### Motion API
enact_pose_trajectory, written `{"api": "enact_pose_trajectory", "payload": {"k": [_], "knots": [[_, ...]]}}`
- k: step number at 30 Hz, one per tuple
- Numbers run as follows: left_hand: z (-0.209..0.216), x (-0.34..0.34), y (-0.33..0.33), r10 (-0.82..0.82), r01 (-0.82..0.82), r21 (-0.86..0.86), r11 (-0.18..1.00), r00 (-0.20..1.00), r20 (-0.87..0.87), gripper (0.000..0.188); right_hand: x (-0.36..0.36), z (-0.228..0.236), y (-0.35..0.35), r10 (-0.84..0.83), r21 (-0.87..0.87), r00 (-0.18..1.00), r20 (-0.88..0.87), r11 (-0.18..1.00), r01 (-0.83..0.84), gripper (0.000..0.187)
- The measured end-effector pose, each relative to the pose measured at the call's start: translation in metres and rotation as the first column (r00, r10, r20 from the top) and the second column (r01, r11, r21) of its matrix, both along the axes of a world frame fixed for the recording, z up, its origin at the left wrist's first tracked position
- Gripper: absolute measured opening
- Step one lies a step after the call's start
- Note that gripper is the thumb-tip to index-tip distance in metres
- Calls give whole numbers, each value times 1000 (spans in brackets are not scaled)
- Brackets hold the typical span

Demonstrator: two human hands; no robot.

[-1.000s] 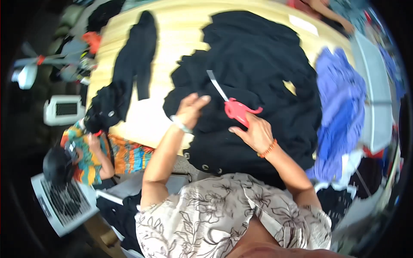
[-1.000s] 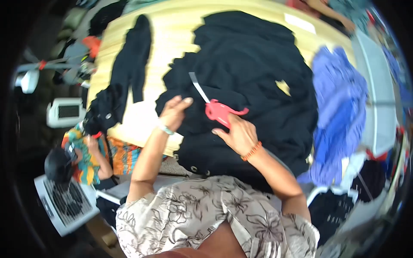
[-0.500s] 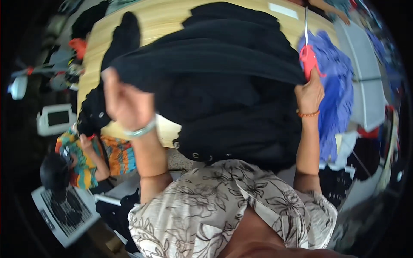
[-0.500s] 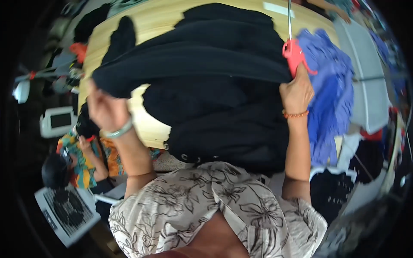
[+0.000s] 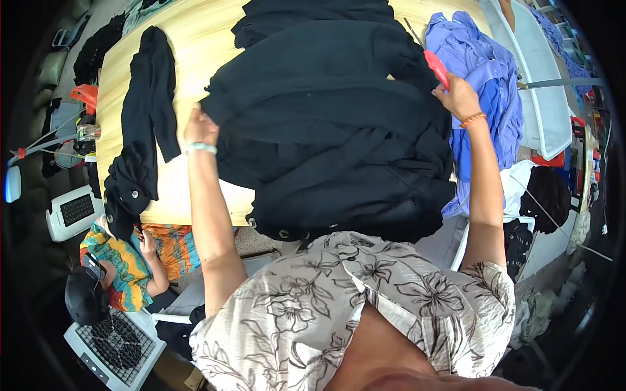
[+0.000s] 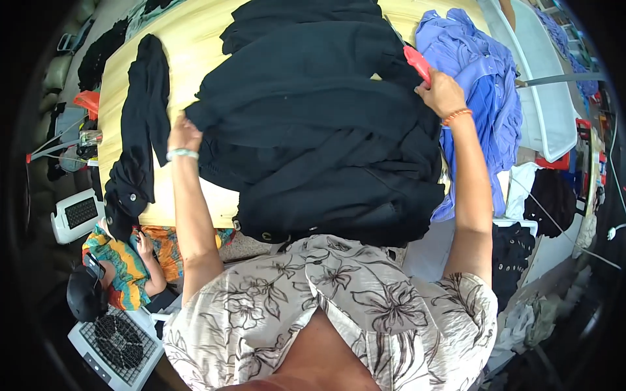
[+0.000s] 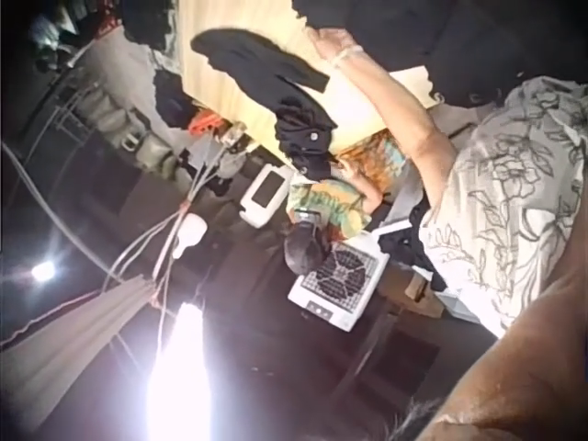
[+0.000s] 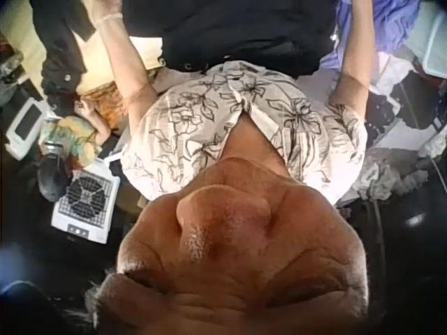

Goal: Cutting metal grommets off black clothing items using scissors.

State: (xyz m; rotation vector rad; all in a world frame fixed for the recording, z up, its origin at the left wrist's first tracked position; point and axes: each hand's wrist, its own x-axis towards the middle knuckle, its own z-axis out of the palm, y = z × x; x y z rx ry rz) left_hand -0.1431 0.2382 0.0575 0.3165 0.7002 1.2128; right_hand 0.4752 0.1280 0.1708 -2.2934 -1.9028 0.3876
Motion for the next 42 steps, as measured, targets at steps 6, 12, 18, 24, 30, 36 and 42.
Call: {"api": "enact_pose_trajectory", "payload": {"k": [6, 12, 18, 24, 30, 36, 42], "knots": [[1, 126, -11, -105, 59, -129, 990, 915, -389, 36, -18, -35, -28, -92, 79, 993, 71, 993, 87, 35], [21, 154, 5, 339, 235, 314, 920, -74, -938, 48, -35, -52, -37, -38, 110, 996, -78, 993, 46, 25], [11, 149, 36, 612, 654, 214, 726, -472, -635, 46, -51, -92, -8, -43, 100, 998, 49, 994, 38, 32], [16, 139, 39, 553, 726, 186, 662, -305, -775, 27, -53, -108, 5, -42, 131, 998, 48, 991, 36, 22], [63, 80, -8, 73, 595, 245, 765, 298, -952, 16, -2, -31, -34, 18, 110, 959, -281, 994, 14, 29], [100, 43, -34, -368, 542, 81, 836, 665, -650, 19, 19, 16, -64, -131, -133, 617, -776, 990, 43, 20], [0, 42, -8, -2, 465, -37, 885, -76, -997, 17, -2, -37, -36, 15, -55, 989, 145, 998, -8, 39]]}}
